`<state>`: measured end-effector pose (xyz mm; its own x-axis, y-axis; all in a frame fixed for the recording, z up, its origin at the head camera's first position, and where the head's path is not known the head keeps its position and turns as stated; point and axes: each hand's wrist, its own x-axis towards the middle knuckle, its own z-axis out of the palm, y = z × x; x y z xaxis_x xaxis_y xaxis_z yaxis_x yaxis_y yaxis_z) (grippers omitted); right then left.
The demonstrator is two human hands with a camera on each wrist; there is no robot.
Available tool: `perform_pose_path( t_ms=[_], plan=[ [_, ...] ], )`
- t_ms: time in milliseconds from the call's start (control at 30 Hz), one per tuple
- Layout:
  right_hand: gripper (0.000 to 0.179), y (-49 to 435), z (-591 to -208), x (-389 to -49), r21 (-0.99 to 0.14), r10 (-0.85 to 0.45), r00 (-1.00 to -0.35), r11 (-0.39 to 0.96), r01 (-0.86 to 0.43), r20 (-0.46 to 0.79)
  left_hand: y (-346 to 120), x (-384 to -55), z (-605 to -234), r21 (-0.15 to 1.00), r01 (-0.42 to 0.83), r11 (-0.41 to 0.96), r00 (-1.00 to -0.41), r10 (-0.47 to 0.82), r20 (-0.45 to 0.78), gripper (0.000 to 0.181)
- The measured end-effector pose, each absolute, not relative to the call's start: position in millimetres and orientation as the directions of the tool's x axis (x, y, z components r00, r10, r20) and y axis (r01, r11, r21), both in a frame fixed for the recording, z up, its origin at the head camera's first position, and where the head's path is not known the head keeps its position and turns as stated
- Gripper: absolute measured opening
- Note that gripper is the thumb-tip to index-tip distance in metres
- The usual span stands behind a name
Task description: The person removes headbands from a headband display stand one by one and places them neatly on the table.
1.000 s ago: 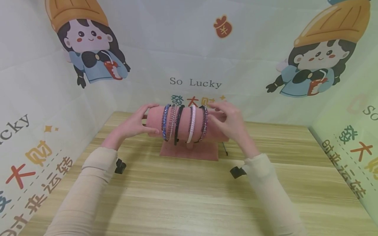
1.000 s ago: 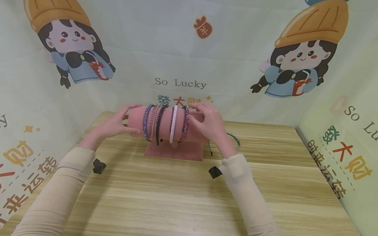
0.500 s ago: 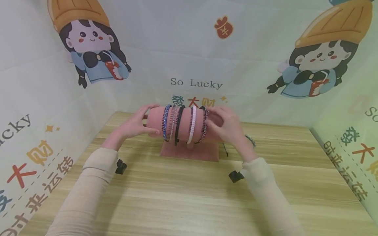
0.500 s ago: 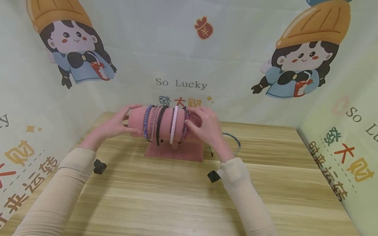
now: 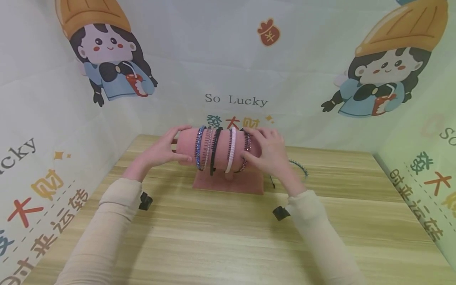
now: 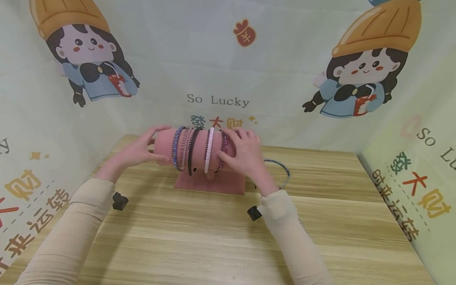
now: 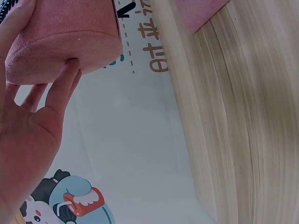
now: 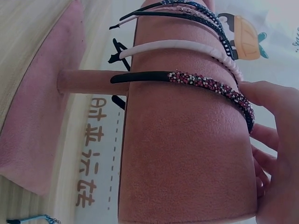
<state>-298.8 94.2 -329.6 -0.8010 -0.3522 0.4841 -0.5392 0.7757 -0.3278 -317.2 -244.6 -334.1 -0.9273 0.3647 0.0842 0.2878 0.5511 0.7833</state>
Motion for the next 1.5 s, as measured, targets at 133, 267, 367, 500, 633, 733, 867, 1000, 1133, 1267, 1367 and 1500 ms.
perform_pose_path(
  t_ms=[133,267,367,500,633,733,867,1000,1133,1267,1367,1500],
  plan=[
    [0.062,91,-330,-299,-0.295,-0.349,-0.814,0.806,-0.514,0.465,-245,-317,-334,0.781,0.292,0.552,-0.927,0.365,0.088,0.098],
    [0.056,89,-331,-298,-0.305,-0.337,-0.816,0.805,-0.508,0.469,-245,-317,-335,0.780,0.294,0.553,-0.927,0.363,0.092,0.097],
    [0.052,87,-331,-298,-0.319,-0.327,-0.816,0.801,-0.507,0.477,-245,-317,-336,0.780,0.296,0.552,-0.927,0.364,0.094,0.097],
    [0.050,85,-330,-297,-0.328,-0.319,-0.811,0.794,-0.511,0.491,-246,-317,-336,0.782,0.299,0.546,-0.926,0.366,0.098,0.097],
    [0.047,81,-327,-294,-0.334,-0.335,-0.790,0.770,-0.544,0.514,-247,-319,-337,0.784,0.299,0.544,-0.925,0.367,0.099,0.096],
    [0.044,79,-326,-293,-0.345,-0.342,-0.773,0.747,-0.569,0.535,-248,-319,-338,0.784,0.300,0.543,-0.925,0.368,0.099,0.096],
    [0.043,78,-327,-293,-0.380,-0.321,-0.772,0.726,-0.573,0.549,-247,-318,-338,0.783,0.300,0.544,-0.924,0.369,0.098,0.097],
    [0.040,79,-329,-293,-0.454,-0.277,-0.777,0.682,-0.574,0.566,-245,-317,-336,0.778,0.303,0.551,-0.924,0.370,0.098,0.097],
    [0.039,80,-330,-290,-0.525,-0.232,-0.781,0.626,-0.576,0.580,-244,-317,-336,0.776,0.301,0.554,-0.925,0.369,0.096,0.098],
    [0.043,80,-328,-288,-0.589,-0.196,-0.808,0.593,-0.549,0.556,-244,-317,-335,0.779,0.301,0.551,-0.925,0.369,0.096,0.098],
    [0.047,81,-326,-287,-0.623,-0.181,-0.825,0.575,-0.530,0.536,-244,-318,-335,0.777,0.299,0.554,-0.925,0.367,0.095,0.098],
    [0.050,82,-324,-287,-0.650,-0.171,-0.838,0.558,-0.516,0.519,-245,-318,-336,0.778,0.300,0.553,-0.925,0.368,0.095,0.097]
  ],
)
